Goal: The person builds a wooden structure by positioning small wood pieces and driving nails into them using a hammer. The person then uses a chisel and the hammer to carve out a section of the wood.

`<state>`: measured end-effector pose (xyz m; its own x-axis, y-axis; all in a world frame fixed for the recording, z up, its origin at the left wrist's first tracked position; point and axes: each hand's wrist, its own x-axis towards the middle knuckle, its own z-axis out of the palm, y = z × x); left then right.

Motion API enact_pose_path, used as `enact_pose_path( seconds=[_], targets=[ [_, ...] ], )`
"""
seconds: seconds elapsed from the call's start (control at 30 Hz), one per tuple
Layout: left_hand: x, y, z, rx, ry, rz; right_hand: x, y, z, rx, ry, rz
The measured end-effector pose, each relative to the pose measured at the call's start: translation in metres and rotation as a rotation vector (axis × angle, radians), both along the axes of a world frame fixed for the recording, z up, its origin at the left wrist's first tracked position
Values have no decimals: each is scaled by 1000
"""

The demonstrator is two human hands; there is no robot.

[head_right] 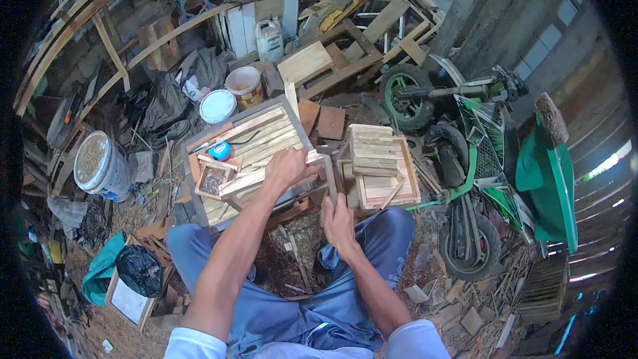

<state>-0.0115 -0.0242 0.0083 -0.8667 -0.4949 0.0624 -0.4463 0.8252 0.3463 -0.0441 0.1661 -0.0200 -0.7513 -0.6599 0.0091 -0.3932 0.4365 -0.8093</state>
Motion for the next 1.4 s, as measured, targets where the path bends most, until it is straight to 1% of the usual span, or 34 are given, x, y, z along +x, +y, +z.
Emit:
enact_pose_path(
  seconds=[0.03,0.13,0.17,0.27,0.3,0.37,0.4,0.43,0.53,0.57,0.67,0.7,0.8,0.83,0.93,0.97,1.07,1.2,1.27,1.33,1.37,1.4],
  targets=[
    [-3,-2,-4,-30,-35,-24,2,1,5,-55,-26,-24],
    [0,1,-4,-10,-7,-29,13,1,21,-209,-106,-70],
    [1,3,-3,-19,-6,-19,10,1,16,-145,-77,-77],
    [-1,3,-1,-17,-2,3,0,3,6,-28,49,13],
    [-1,3,-1,-22,1,-4,0,6,19,16,33,10],
    [1,6,-5,-17,-2,-8,1,10,55,14,-34,-29],
    [3,8,-8,-21,3,-10,1,13,63,17,-72,-52],
    [2,7,-9,-27,12,-12,-4,17,62,-82,139,-6],
    [1,6,-12,-29,40,-15,-8,21,89,-27,98,50],
    [0,6,-12,-32,39,-7,-13,21,86,27,192,79],
    [2,8,-13,-14,45,-7,-33,25,66,156,245,233],
    [2,9,-12,-4,43,-7,-33,23,74,189,225,214],
    [2,7,-12,9,18,-2,-22,17,113,177,232,204],
    [0,6,-12,7,17,-3,-21,16,118,89,273,218],
    [1,6,-9,16,-7,-7,-32,14,105,133,338,264],
    [1,7,-10,10,0,-5,-44,19,93,275,324,331],
    [3,8,-10,10,6,1,-49,19,105,328,275,331],
    [1,6,-18,-8,46,-16,-38,16,120,209,239,201],
    [1,6,-17,-8,53,-9,-45,19,105,314,282,250],
    [1,7,-13,-14,38,-28,-52,18,102,391,319,322],
    [1,5,-12,-14,32,-25,-54,20,108,417,248,292],
    [2,7,-14,-3,19,-27,-46,17,123,367,223,263]
  ],
)
